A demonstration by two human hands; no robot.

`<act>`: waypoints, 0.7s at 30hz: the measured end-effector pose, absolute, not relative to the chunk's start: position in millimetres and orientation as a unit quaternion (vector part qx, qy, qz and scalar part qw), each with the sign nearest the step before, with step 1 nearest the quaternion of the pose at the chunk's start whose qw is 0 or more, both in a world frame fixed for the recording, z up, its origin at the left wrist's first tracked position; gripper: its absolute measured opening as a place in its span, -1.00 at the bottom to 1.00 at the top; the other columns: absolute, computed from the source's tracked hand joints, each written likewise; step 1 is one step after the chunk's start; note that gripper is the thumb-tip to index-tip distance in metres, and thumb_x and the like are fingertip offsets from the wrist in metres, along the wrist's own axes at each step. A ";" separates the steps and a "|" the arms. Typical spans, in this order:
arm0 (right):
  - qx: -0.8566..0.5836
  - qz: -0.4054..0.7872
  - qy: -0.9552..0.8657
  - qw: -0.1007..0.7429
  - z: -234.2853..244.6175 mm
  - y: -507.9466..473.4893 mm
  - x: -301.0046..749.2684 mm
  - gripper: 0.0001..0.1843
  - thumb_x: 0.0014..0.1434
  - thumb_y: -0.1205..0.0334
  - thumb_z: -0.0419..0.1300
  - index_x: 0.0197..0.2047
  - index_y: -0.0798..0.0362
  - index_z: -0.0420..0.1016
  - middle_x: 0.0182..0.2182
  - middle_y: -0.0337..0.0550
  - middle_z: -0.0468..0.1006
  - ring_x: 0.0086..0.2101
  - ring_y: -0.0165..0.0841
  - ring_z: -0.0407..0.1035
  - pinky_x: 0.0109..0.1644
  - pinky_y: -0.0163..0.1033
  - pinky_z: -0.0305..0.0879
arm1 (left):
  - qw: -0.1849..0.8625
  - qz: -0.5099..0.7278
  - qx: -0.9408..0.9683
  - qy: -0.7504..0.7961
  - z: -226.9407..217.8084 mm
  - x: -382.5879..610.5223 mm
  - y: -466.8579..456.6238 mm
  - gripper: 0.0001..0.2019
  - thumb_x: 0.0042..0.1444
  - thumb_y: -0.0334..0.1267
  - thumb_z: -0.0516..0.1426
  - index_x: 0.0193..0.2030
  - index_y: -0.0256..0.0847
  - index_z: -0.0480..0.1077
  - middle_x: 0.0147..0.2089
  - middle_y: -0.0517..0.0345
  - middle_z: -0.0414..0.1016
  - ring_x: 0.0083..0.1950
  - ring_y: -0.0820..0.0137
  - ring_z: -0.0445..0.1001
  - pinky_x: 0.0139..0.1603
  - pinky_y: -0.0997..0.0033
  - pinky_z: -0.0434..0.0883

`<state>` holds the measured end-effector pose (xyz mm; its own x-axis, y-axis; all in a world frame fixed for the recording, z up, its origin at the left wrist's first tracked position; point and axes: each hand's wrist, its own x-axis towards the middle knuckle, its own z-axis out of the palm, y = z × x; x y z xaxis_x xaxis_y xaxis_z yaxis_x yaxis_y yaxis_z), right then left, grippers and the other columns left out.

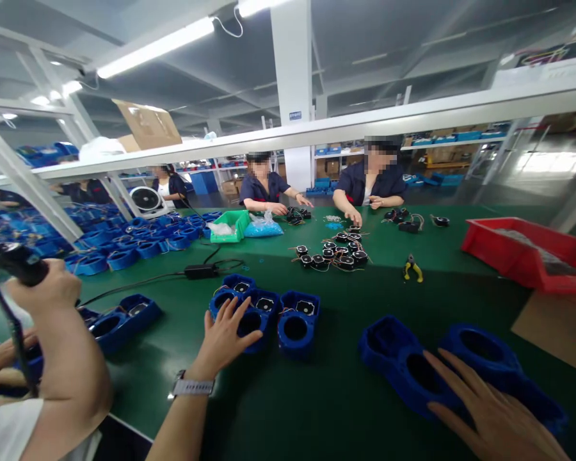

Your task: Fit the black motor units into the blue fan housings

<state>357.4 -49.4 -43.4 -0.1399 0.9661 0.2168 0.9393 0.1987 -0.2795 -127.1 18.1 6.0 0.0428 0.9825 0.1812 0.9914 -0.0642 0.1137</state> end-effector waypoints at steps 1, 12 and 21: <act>-0.632 0.045 -0.761 0.141 -36.9 -47.9 345.5 -0.18 0.06 -0.39 0.06 0.32 -0.29 0.07 0.29 -0.09 0.07 -0.07 0.05 0.40 -0.03 0.28 0.35 | 0.008 -0.091 -0.715 -0.693 3.7 -137.0 17.1 -0.31 0.16 0.15 0.03 0.37 0.05 -0.08 0.39 -0.03 -0.03 0.39 -0.01 -0.09 0.23 -0.42 -0.16; -0.614 0.077 -0.786 -0.026 11.6 -16.0 195.6 -0.42 0.29 -0.06 0.01 0.29 0.02 0.19 0.28 0.20 0.04 -0.03 -0.07 0.37 -0.02 0.03 0.40 | 0.001 -0.094 -0.718 -0.690 1.1 -162.0 6.6 -0.45 0.15 0.12 0.05 0.27 0.11 0.17 0.26 0.03 0.20 0.26 0.08 0.17 0.17 -0.08 0.21; -0.555 0.139 -0.820 -0.005 20.2 -14.5 160.9 -0.22 0.21 0.11 0.19 0.38 -0.21 -0.12 0.34 0.06 -0.11 0.01 -0.01 0.32 -0.01 0.12 0.38 | 0.119 -0.114 -0.730 -0.664 -24.0 -195.2 -2.0 -0.50 0.13 0.07 0.01 0.17 -0.04 0.31 0.31 -0.02 0.14 0.34 -0.01 0.05 0.23 -0.30 0.01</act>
